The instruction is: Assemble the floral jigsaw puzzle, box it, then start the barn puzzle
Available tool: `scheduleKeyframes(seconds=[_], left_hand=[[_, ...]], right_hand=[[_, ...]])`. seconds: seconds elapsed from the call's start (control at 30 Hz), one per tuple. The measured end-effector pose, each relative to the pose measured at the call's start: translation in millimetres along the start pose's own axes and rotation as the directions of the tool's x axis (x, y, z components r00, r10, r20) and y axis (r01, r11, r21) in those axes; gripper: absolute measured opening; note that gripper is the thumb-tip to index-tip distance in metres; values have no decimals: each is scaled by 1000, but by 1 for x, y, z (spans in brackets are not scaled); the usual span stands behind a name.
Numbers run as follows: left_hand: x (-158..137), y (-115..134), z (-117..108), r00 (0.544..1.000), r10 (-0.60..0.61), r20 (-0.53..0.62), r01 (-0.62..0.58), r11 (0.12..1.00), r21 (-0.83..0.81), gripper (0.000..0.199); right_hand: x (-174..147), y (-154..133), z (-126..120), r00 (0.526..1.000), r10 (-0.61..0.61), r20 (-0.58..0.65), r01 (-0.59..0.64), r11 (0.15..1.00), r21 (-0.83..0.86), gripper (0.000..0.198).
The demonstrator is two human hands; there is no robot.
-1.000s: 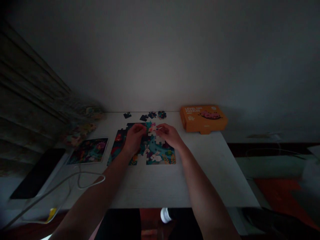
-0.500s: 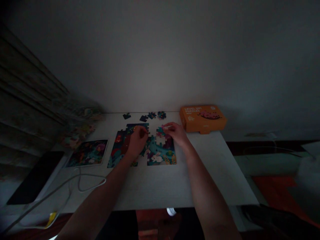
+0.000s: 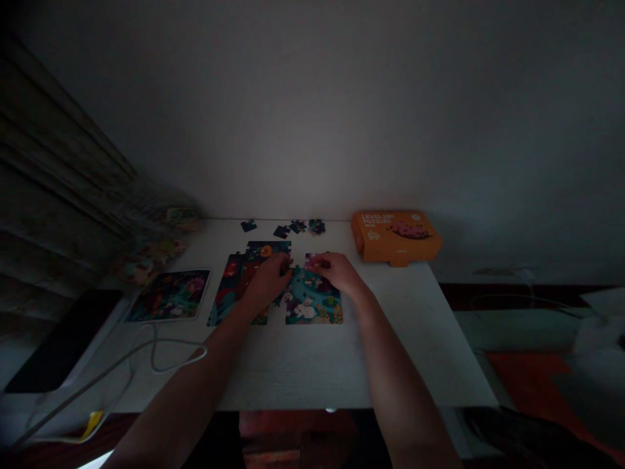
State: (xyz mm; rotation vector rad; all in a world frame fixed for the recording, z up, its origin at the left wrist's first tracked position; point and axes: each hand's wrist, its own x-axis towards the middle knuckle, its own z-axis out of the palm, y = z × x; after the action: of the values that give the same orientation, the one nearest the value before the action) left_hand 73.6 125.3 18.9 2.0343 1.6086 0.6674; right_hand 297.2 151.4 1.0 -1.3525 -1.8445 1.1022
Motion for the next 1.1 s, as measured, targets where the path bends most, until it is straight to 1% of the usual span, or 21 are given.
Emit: scheduleKeyframes(seconds=[0.13,0.23,0.37,0.47,0.57,0.63,0.73,0.8,0.9,0.97,1.1], left_hand=[[-1,-1,2,999,22,24,-23,999,25,17],[0,-2,4,998,48,44,-48,999,8,18],[0,-2,6,997,41,62,-42,999,19,18],[-1,-1,6,997,36,67,-39,999,34,17],[-1,0,7,999,41,34,-42,999,15,15],[-1,1,8,999,48,-4,-49,999,-24,17],[0,1,11,996,70,-56,-76,991,-108,28],[0,1,12,990,114,-80,-125,979,-159,39],[1,1,13,976,209,-65,-218,956,-195,48],[1,1,13,968,250,-34,-252,948,-194,49],[-1,3,12,968,249,10,-247,962,-114,48]], right_hand=[[0,-2,1,999,-33,-11,32,997,-76,11],[-1,-3,1,999,-33,-23,31,995,-91,11],[0,-2,1,1000,-7,-17,7,1000,8,13],[2,-1,0,999,23,-35,-20,998,66,19],[3,-2,-1,996,48,-81,-38,993,115,29],[3,-4,-2,993,70,-92,-51,981,188,36],[2,-8,-2,992,94,-80,-65,947,314,46],[1,-12,-3,993,100,-70,-68,930,362,49],[0,-16,-3,994,91,-56,-63,922,382,48],[-1,-17,-4,995,84,-54,-57,925,377,48],[-1,-18,-7,997,71,-37,-57,951,304,44]])
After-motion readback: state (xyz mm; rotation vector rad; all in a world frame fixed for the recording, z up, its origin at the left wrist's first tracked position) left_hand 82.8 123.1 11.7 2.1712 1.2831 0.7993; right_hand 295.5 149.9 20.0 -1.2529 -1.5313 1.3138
